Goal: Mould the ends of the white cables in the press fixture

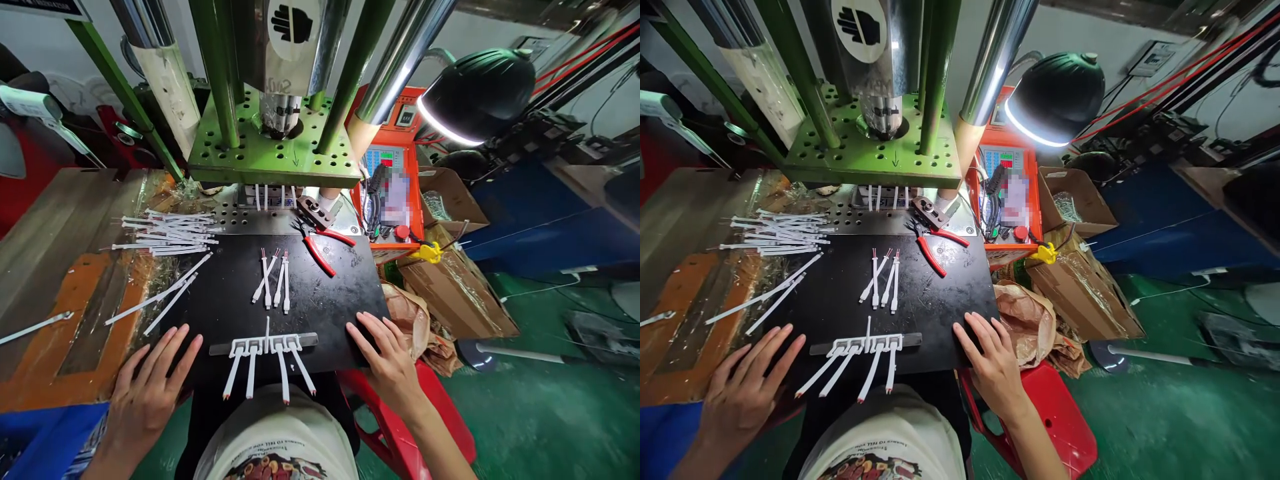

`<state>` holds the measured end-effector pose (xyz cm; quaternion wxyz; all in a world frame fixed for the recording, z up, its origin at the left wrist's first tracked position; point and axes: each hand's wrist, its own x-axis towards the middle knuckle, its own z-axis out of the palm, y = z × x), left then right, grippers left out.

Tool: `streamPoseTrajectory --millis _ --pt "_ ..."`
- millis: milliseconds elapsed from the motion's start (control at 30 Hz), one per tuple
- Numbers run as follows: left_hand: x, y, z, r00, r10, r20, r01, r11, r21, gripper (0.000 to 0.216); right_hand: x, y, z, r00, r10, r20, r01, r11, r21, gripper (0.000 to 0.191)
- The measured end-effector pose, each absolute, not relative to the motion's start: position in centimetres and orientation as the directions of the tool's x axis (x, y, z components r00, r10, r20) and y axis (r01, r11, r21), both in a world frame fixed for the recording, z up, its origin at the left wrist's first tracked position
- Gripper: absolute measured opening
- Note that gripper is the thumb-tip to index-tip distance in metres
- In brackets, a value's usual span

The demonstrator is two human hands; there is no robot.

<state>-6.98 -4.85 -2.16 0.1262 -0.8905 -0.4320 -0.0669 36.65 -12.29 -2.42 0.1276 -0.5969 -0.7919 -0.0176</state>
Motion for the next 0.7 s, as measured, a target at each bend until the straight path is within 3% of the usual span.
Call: streamPoseTrajectory --millis 200,533,600,700 --pt "-6.4 -5.2 -1.3 0.553 0.819 0.152 0.833 -0.545 -0.097 0.079 36.5 -12.2 -2.2 -0.244 0.949 0.2 0.953 0.273 -0.132 0.08" --pt "-6.8 -5.0 -1.8 0.587 0.789 0.181 0.809 -0.581 -0.091 0.07 36.4 -12.4 -1.9 -0.213 0.961 0.176 0.957 0.242 -0.159 0.073" --pt "-6.6 -4.8 -1.3 0.601 0.778 0.183 0.795 -0.604 -0.044 0.064 36.0 -12.2 -1.2 -0.209 0.963 0.17 0.945 0.243 -0.218 0.062" --pt "-5.3 -4.1 -0.1 0.653 0.713 0.254 0.729 -0.683 0.042 0.067 34.0 -11.0 0.1 -0.261 0.938 0.228 0.847 0.336 -0.412 0.055"
